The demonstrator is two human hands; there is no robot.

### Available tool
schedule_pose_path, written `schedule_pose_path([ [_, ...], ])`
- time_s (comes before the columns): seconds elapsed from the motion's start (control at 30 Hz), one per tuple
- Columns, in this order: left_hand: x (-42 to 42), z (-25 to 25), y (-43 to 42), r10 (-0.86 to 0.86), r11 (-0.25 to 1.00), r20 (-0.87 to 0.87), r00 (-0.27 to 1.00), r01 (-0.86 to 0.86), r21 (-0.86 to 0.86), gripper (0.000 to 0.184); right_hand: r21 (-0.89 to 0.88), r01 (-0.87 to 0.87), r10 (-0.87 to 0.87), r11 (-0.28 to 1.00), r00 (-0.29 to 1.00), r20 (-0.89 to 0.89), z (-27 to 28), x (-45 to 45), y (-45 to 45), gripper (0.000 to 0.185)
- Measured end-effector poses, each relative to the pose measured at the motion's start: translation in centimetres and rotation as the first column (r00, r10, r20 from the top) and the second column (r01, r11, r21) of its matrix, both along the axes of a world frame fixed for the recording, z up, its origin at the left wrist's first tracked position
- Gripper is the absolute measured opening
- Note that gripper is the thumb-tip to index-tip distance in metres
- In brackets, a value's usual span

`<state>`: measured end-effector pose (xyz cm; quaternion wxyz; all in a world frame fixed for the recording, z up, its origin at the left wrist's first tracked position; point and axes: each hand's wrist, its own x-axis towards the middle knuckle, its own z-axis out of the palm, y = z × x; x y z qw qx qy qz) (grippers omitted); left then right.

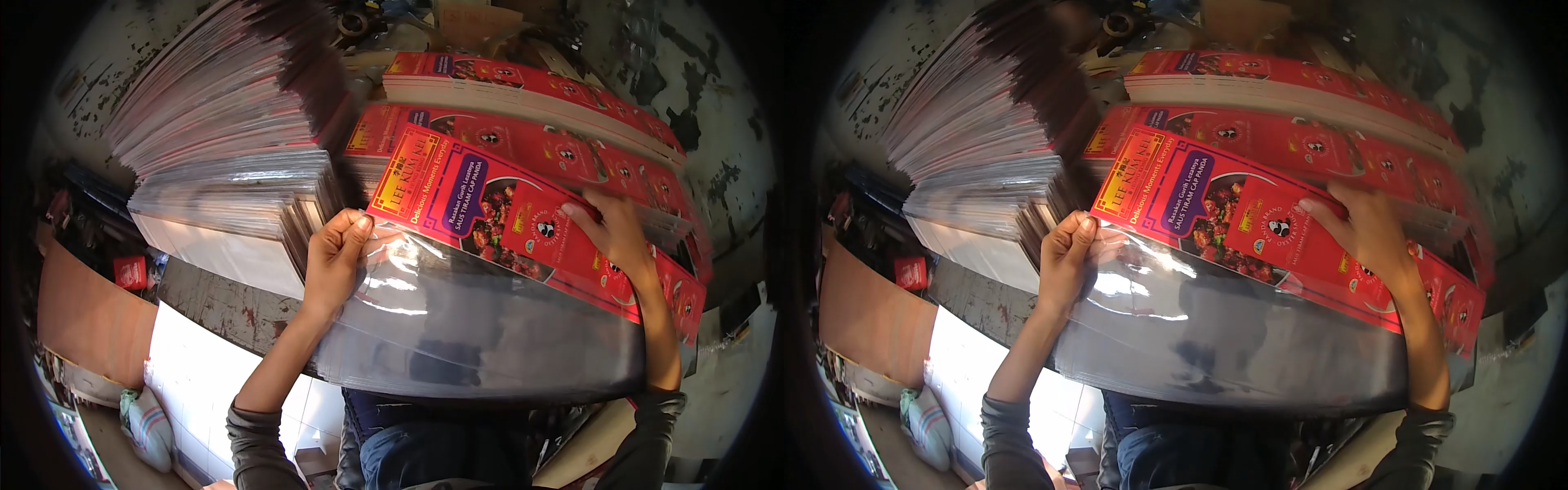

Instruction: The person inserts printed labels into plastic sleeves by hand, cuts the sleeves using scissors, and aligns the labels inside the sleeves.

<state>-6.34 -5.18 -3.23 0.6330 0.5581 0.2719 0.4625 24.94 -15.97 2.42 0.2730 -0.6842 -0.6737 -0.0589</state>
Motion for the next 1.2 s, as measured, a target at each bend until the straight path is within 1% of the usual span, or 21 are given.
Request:
schedule_pose_path([
  [0.13, 0.0, 0.4, -0.1, -0.006, 1.0, -0.025, 1.0, 0.006, -0.019, 0.021, 0.043, 0.037, -0.04, 0.998, 0.997, 0.069, 0.0, -0.1, -0.2, 0.037],
  [0.27, 0.1, 0.6, -0.2, -0.022, 1.0, -0.064, 0.998, 0.023, 0.016, 0.023, 0.104, 0.036, -0.046, 0.994, 0.994, 0.101, 0.1, -0.3, -0.3, 0.038],
  [0.33, 0.1, 0.7, -0.2, -0.022, 1.0, -0.079, 0.997, 0.023, 0.012, 0.023, 0.186, -0.006, -0.022, 0.983, 0.988, 0.15, 0.0, -0.4, -0.3, 0.039],
  [0.47, 0.0, 0.7, -0.1, -0.011, 0.999, -0.138, 0.99, 0.006, -0.037, 0.024, 0.21, -0.051, 0.005, 0.976, 0.977, 0.214, 0.3, -0.5, -0.5, 0.04],
  [0.53, -0.1, 0.6, 0.0, -0.008, 0.999, -0.155, 0.988, 0.002, -0.039, 0.024, 0.129, -0.066, 0.035, 0.989, 0.973, 0.226, 0.3, -0.8, -0.7, 0.04],
  [0.57, -0.1, 0.6, 0.0, -0.008, 1.0, -0.14, 0.99, 0.004, -0.028, 0.023, 0.131, -0.065, 0.033, 0.989, 0.972, 0.231, 0.1, -0.8, -0.7, 0.04],
  [0.63, -0.3, 0.4, 0.4, -0.014, 1.0, -0.118, 0.993, 0.012, -0.011, 0.022, 0.065, -0.134, 0.12, 0.989, 0.976, 0.182, -0.8, -0.7, -0.6, 0.039],
  [0.7, -0.6, -0.2, 0.9, -0.059, 0.994, -0.164, 0.985, 0.072, 0.076, 0.022, 0.021, -0.168, 0.162, 0.986, 0.972, 0.169, -1.2, -0.7, -0.6, 0.039],
  [0.77, -0.3, -0.4, 1.0, -0.07, 0.995, -0.159, 0.985, 0.079, 0.053, 0.021, -0.063, -0.269, 0.274, 0.961, 0.955, 0.11, -1.5, -1.1, -0.6, 0.039],
  [0.83, -0.5, 0.0, 0.2, -0.074, 0.996, -0.157, 0.985, 0.082, 0.043, 0.022, -0.091, -0.266, 0.275, 0.96, 0.955, 0.114, -2.0, -1.0, -0.3, 0.038],
  [0.87, -0.6, 0.3, -0.3, 0.102, 0.961, -0.366, 0.925, 0.003, 0.277, 0.027, -0.07, -0.316, 0.323, 0.946, 0.937, 0.133, -2.4, -0.9, 0.0, 0.039],
  [0.9, -0.4, 0.7, -0.8, 0.309, 0.863, -0.505, 0.806, -0.015, 0.504, 0.034, -0.051, -0.36, 0.363, 0.932, 0.919, 0.152, -2.7, -0.8, 0.1, 0.039],
  [0.93, -0.1, 3.0, -2.5, 0.314, 0.903, -0.703, 0.638, 0.028, 0.429, 0.056, -0.049, -0.348, 0.351, 0.936, 0.924, 0.153, -2.7, -0.9, 0.1, 0.039],
  [0.97, 0.2, 3.3, -3.3, 0.3, 0.906, -0.706, 0.641, 0.042, 0.422, 0.056, -0.022, -0.335, 0.333, 0.942, 0.925, 0.184, -2.8, -1.3, 0.2, 0.038],
  [1.0, 0.3, 3.1, -4.2, 0.495, 0.748, -0.69, 0.529, 0.145, 0.647, 0.063, 0.0, -0.321, 0.313, 0.947, 0.926, 0.21, -2.9, -1.8, 0.0, 0.037],
  [1.03, 0.4, 3.1, -5.0, 0.676, 0.531, -0.597, 0.432, 0.277, 0.801, 0.069, -0.011, -0.307, 0.303, 0.952, 0.932, 0.2, -3.0, -2.3, -0.3, 0.037],
  [1.07, 0.7, 3.8, -5.5, 0.567, 0.614, -0.714, 0.411, 0.367, 0.698, 0.076, 0.065, -0.25, 0.227, 0.966, 0.942, 0.248, -2.8, -2.8, -0.6, 0.036],
  [1.1, 0.8, 3.6, -5.7, 0.558, 0.615, -0.72, 0.412, 0.378, 0.692, 0.076, 0.147, -0.195, 0.147, 0.97, 0.946, 0.291, -2.6, -3.0, -1.0, 0.037],
  [1.13, 0.7, 3.4, -5.7, 0.565, 0.524, -0.725, 0.395, 0.506, 0.685, 0.075, -0.049, -0.126, 0.134, 0.991, 0.969, 0.209, -2.3, -3.1, -2.1, 0.043],
  [1.17, 0.6, 3.2, -5.5, 0.573, 0.422, -0.726, 0.379, 0.623, 0.658, 0.075, -0.047, -0.117, 0.125, 0.992, 0.971, 0.202, -1.9, -3.1, -3.3, 0.043],
  [1.2, 0.5, 2.6, -4.9, 0.519, 0.427, -0.773, 0.365, 0.673, 0.604, 0.074, -0.068, -0.145, 0.155, 0.987, 0.971, 0.185, -1.5, -3.1, -4.6, 0.045],
])
